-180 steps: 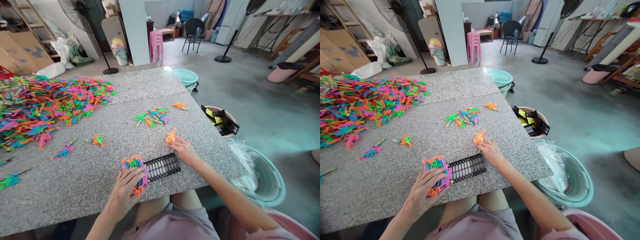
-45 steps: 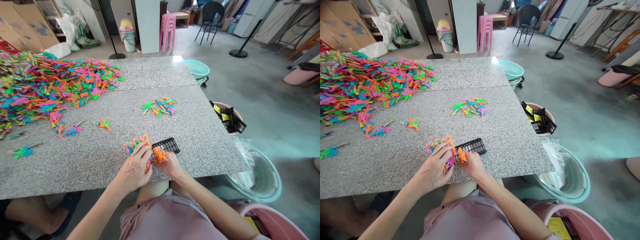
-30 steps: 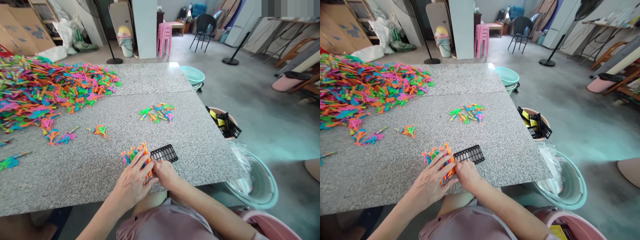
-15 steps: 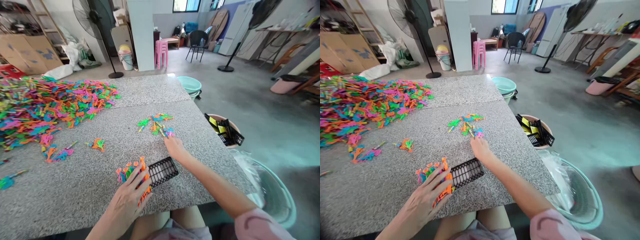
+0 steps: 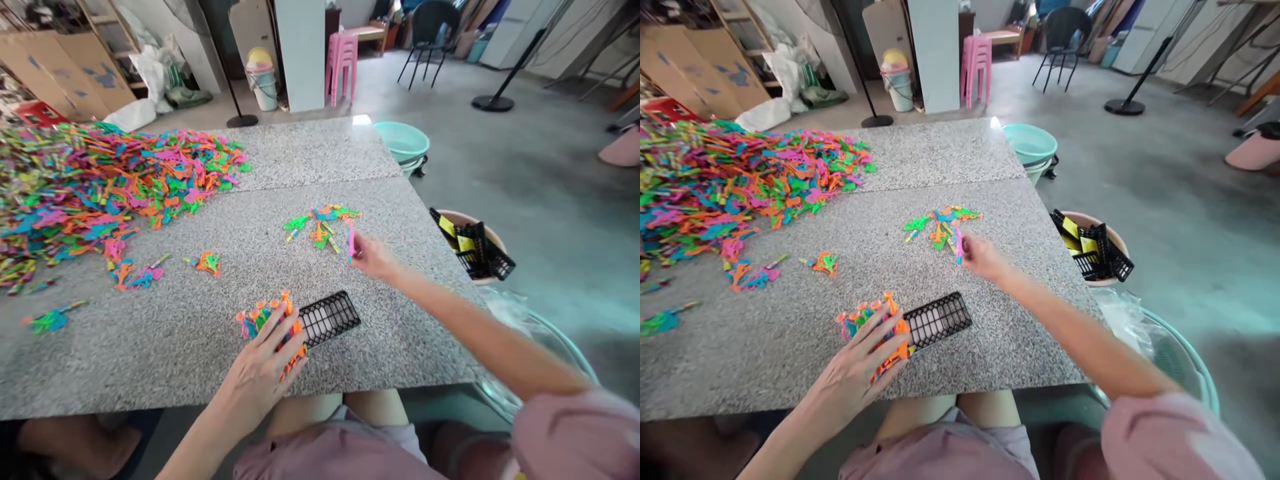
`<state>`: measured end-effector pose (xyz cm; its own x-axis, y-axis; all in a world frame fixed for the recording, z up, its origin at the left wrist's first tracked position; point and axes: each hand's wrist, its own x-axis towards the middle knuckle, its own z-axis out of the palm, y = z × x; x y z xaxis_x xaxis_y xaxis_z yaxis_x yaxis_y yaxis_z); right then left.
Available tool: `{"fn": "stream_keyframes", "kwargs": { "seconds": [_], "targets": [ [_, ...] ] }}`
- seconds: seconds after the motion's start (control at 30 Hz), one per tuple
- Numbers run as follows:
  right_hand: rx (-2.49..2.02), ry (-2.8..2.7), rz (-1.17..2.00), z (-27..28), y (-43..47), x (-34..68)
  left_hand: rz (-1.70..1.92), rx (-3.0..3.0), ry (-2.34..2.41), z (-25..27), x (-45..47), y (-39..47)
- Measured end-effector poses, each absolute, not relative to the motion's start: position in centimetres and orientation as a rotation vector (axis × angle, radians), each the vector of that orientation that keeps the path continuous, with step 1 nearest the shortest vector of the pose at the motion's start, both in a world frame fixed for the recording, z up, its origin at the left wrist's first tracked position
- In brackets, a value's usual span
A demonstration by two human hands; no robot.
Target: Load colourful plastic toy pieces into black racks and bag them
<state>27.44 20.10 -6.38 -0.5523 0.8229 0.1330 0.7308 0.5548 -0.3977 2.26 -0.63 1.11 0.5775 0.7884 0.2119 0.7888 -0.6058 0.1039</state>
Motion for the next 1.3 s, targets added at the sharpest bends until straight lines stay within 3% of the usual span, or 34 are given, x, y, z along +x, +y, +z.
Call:
{"fn": "stream_keyframes", "kwargs": {
  "seconds": [0.1, 0.2, 0.43, 0.8, 1.03, 1.2, 1.3],
  "targets": [
    [-1.108, -2.089, 0.936, -7.7, 13.3, 23.6, -0.379, -2.786, -1.436, 1.0, 2.2, -0.7],
    [-0.964, -2.031, 1.131, -8.7, 10.0, 19.5, -0.377, -2.792, -1.404, 0.8, 2.1, -0.8],
    [-1.000, -2.476, 0.900, -7.7, 11.2, 17.4, -0.400, -2.751, -1.399, 0.8, 2.3, -0.7],
    [-0.971, -2.771, 0.881, -5.5, 13.0, 15.5, -0.542, -2.709, -1.350, 0.6, 2.6, -0.2],
    [-1.069, -2.630, 1.000, -6.0, 13.5, 17.2, -0.442, -2.712, -1.328, 0.6, 2.4, -0.1],
    [-1.804, -2.071, 0.598, -5.3, 20.6, 20.5, -0.390, -2.738, -1.268, 0.5, 1.8, -0.3],
    [-1.931, -2.074, 0.596, -4.7, 23.2, 21.1, -0.411, -2.740, -1.251, 0.4, 1.5, -0.1]
  ]
}}
